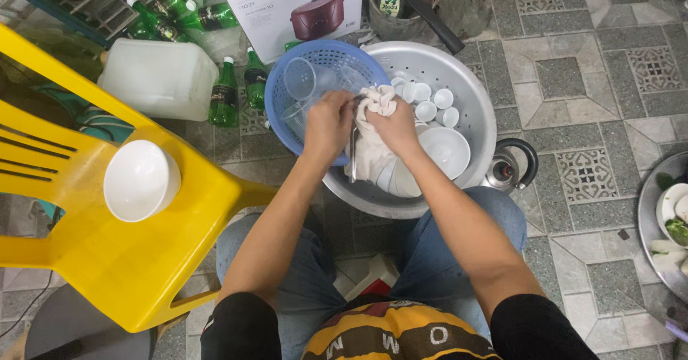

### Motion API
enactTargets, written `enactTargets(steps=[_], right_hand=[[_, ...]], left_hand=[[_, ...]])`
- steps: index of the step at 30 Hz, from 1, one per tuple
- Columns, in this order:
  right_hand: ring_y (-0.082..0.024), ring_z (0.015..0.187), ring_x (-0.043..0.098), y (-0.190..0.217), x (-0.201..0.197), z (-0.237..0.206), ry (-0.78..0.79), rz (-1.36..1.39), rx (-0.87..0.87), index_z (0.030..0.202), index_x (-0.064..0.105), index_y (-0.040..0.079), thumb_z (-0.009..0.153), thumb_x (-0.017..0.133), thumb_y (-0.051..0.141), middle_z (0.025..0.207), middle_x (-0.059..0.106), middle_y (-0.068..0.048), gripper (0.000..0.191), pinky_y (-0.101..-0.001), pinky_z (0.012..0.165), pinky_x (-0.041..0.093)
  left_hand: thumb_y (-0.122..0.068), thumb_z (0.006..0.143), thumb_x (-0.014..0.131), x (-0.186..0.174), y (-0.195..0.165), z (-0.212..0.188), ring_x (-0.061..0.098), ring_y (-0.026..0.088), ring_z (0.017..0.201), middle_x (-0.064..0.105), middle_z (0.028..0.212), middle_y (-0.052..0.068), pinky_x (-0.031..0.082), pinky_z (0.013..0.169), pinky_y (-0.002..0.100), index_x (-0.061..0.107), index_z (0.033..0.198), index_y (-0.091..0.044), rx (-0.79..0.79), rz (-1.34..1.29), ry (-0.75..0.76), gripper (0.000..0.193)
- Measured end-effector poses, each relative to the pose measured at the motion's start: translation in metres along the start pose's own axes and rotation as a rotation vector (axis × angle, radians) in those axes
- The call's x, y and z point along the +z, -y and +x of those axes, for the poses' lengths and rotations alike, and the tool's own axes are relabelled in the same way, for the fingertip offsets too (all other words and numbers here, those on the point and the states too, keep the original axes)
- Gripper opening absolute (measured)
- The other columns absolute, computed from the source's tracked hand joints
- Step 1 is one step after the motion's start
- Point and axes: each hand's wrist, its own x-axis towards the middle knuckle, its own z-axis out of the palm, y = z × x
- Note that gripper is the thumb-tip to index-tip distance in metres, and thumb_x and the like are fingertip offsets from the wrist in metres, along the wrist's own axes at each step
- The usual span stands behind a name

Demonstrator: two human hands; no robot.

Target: The person sits on the floor and dries washed dishes one at a time with a cloth, wiping bowls, cups, and a spoon from a metal basin. Dried bowls are placed on a yellow plastic chair beside them, and cups are set into a blue basket.

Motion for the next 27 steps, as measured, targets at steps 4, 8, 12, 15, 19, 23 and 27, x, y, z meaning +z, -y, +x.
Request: enactTargets(steps=[4,8,12,15,19,23,27], right_hand=[[-0.014,0.076,0.072,-0.007,0.014,-0.006,0.014,0.046,0.145,0.098,0.076,0.001,0.081,0.073,0.021,0.084,0.076,-0.008,0.026,-0.0304,0.068,0.056],[-0.012,0.073,0.069,-0.007,0.028,-0.013,0.081,0.198,0.233,0.097,0.075,0.001,0.080,0.073,0.017,0.083,0.075,-0.005,0.024,-0.0310,0.066,0.055],[-0.012,0.072,0.067,-0.007,0.039,-0.021,0.144,0.325,0.368,0.096,0.075,0.001,0.082,0.072,0.015,0.083,0.073,-0.004,0.020,-0.0317,0.063,0.054],[-0.012,0.068,0.066,-0.006,0.042,-0.028,0.212,0.299,0.436,0.094,0.075,0.002,0.082,0.073,0.015,0.080,0.072,-0.004,0.018,-0.0319,0.061,0.054],[-0.010,0.071,0.068,-0.001,0.047,-0.039,0.248,0.258,0.382,0.094,0.075,0.004,0.080,0.072,0.014,0.082,0.075,-0.003,0.018,-0.0299,0.063,0.055],[-0.010,0.071,0.067,0.003,0.048,-0.046,0.313,0.252,0.353,0.095,0.076,0.003,0.078,0.072,0.014,0.082,0.074,-0.003,0.021,-0.0300,0.063,0.054],[-0.014,0.070,0.071,0.005,0.041,-0.043,0.270,0.037,0.310,0.095,0.076,0.002,0.076,0.075,0.018,0.080,0.076,-0.008,0.025,-0.0323,0.065,0.056]], left_hand=[[-0.001,0.091,0.068,-0.003,0.000,0.002,0.073,0.034,0.082,0.072,0.095,0.019,0.057,0.075,0.039,0.072,0.103,0.001,-0.093,-0.047,-0.065,0.014],[-0.001,0.092,0.069,-0.004,0.003,0.004,0.074,0.030,0.080,0.073,0.095,0.019,0.057,0.074,0.036,0.073,0.103,0.002,-0.098,-0.083,-0.147,0.012],[-0.002,0.093,0.070,-0.003,0.007,0.007,0.074,0.024,0.079,0.075,0.095,0.017,0.058,0.074,0.033,0.073,0.103,0.002,-0.125,-0.130,-0.196,0.012],[-0.002,0.093,0.070,-0.004,0.009,0.010,0.074,0.020,0.078,0.075,0.095,0.016,0.057,0.073,0.031,0.074,0.103,0.002,-0.149,-0.155,-0.209,0.011],[-0.005,0.094,0.072,-0.005,0.017,0.011,0.071,0.016,0.076,0.075,0.091,0.012,0.057,0.072,0.030,0.075,0.103,0.001,-0.192,-0.173,-0.275,0.012],[-0.008,0.096,0.073,-0.004,0.036,0.014,0.065,0.010,0.074,0.075,0.086,0.007,0.054,0.069,0.027,0.075,0.103,0.001,-0.273,-0.237,-0.335,0.012],[-0.015,0.096,0.069,0.006,0.058,0.014,0.062,0.004,0.072,0.071,0.086,-0.002,0.051,0.063,0.024,0.073,0.109,-0.005,-0.539,-0.772,-0.218,0.017]])
